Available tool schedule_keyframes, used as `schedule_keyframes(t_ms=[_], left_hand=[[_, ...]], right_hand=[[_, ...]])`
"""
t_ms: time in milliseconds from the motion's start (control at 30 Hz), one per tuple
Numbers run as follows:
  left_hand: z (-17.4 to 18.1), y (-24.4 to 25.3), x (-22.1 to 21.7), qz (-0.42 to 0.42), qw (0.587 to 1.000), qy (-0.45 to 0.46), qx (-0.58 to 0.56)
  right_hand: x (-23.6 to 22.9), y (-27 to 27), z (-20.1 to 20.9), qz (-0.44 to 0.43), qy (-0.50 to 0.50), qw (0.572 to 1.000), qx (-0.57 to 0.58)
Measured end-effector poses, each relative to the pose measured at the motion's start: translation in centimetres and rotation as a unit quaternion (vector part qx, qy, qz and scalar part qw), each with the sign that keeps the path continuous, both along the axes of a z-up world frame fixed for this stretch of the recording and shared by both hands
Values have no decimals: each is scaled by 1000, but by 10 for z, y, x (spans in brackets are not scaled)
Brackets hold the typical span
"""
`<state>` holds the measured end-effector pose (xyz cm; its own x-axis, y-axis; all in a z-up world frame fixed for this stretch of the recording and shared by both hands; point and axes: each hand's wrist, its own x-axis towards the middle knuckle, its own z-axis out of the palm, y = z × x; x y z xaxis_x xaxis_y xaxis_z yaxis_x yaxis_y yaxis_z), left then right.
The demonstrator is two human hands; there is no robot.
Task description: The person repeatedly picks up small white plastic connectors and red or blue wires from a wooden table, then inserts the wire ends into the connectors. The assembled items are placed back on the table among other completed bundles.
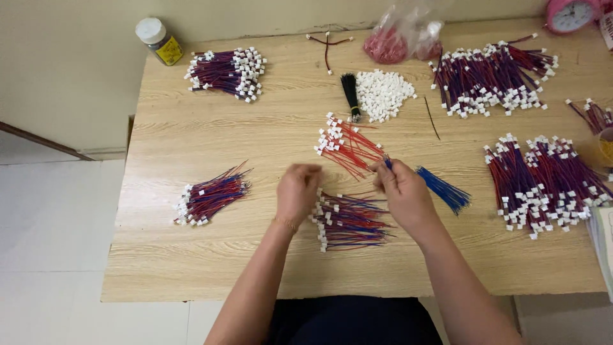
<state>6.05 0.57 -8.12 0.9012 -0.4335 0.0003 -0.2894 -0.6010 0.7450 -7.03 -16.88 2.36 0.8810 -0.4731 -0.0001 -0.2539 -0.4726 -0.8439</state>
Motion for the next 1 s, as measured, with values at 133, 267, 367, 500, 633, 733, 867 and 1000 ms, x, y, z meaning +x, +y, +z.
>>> schedule_keyframes(t_ms=[133,267,367,500,633,733,867,1000], left_hand=[[-2,-28,34,11,994,-105,8],[-21,-48,60,-17,977,-200,64],[-32,-55,68,-38,959,-267,91],[-30,-53,68,-48,945,-313,82],[-46,-48,76,-64,943,-314,88],[-37,-47,71,-48,946,-305,100],[9,-39,53,-25,975,-216,-49],[56,-19,24,-21,977,-61,-204]], right_hand=[[4,-3,-19,-13,-5,999,45],[6,-5,-20,-23,-13,998,50],[6,-7,-9,-23,-1,999,38],[10,-7,-2,-2,-18,998,57],[15,-2,-4,2,-63,991,114],[12,1,-1,1,-52,994,93],[7,2,6,1,-78,991,111],[5,6,11,15,-102,983,150]])
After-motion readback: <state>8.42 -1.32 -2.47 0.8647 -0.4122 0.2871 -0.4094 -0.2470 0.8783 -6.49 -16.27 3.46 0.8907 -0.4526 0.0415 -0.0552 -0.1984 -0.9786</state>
